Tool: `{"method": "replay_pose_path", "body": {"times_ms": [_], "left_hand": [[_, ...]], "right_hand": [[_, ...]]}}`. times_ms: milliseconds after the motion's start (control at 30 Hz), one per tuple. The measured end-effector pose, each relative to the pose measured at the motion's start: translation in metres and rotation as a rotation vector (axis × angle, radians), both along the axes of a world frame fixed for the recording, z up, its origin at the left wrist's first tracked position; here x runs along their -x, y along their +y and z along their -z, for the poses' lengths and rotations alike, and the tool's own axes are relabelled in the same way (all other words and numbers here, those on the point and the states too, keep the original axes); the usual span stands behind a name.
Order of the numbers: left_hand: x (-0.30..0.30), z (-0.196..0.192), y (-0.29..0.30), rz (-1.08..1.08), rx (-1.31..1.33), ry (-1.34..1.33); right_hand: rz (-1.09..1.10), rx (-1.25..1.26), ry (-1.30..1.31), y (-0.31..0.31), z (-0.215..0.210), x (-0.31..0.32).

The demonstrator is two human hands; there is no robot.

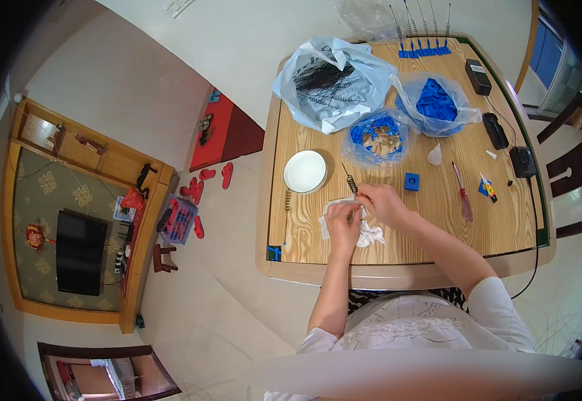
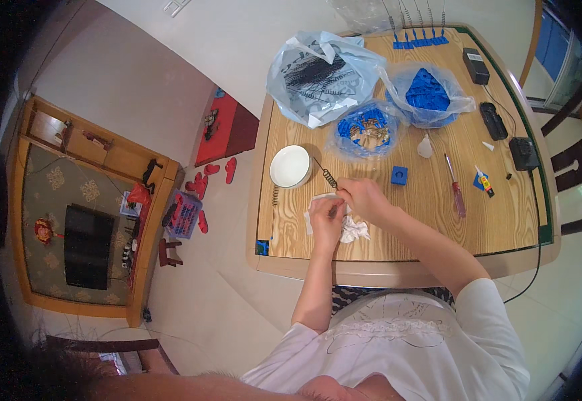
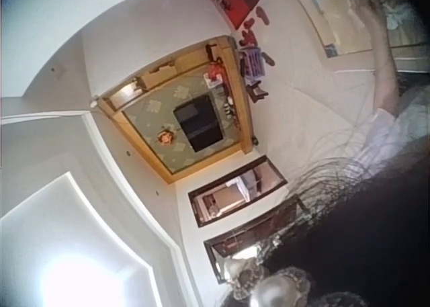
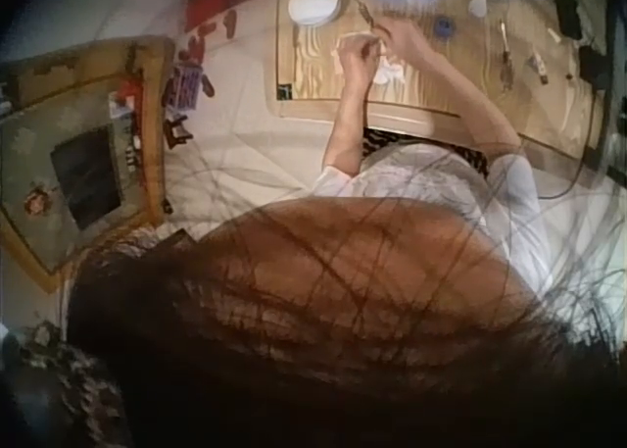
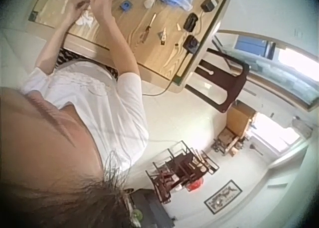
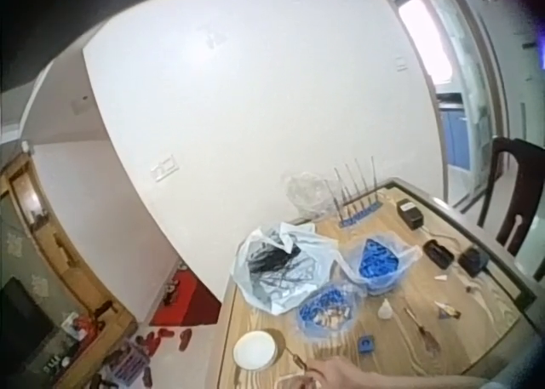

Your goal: Assembling electronic components by inserting a spring into a connector.

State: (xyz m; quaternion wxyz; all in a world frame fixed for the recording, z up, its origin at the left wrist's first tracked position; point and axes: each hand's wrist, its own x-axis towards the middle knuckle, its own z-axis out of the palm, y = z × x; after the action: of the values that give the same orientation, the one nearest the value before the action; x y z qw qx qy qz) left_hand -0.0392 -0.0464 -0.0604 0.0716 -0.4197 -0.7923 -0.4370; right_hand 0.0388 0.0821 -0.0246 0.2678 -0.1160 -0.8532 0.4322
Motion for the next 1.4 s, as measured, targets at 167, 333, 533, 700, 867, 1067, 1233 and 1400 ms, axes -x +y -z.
{"method": "replay_pose_path", "body": {"times_ms": [167,333,533,700,867,1067,1233,1400], "left_hand": [[0.001,0.002,0.002,-0.005,0.009,0.037],[0.006,0.002,0.004,0.025,0.081,0.003],[0.009,0.002,0.005,0.069,0.069,-0.022],[0.016,-0.001,0.004,0.144,0.117,-0.03],[0.018,-0.008,0.005,0.188,0.193,0.033],[0.022,-0.014,0.003,0.243,0.166,0.051],[0.022,-0.015,0.002,0.246,0.182,0.016],[0.022,-0.011,0.0,0.239,0.129,0.023]], "right_hand": [[-0.002,0.039,-0.005,0.001,0.002,-0.002],[-0.021,0.034,0.029,0.001,0.001,-0.004],[-0.023,0.026,0.008,0.002,-0.001,-0.005],[-0.023,0.018,0.015,0.001,-0.002,-0.006],[-0.012,0.023,-0.005,0.001,-0.001,-0.006],[-0.03,-0.004,0.015,0.001,0.0,-0.006],[-0.031,-0.002,0.006,0.0,-0.001,-0.006],[-0.032,-0.041,0.008,0.0,-0.001,-0.005]]}}
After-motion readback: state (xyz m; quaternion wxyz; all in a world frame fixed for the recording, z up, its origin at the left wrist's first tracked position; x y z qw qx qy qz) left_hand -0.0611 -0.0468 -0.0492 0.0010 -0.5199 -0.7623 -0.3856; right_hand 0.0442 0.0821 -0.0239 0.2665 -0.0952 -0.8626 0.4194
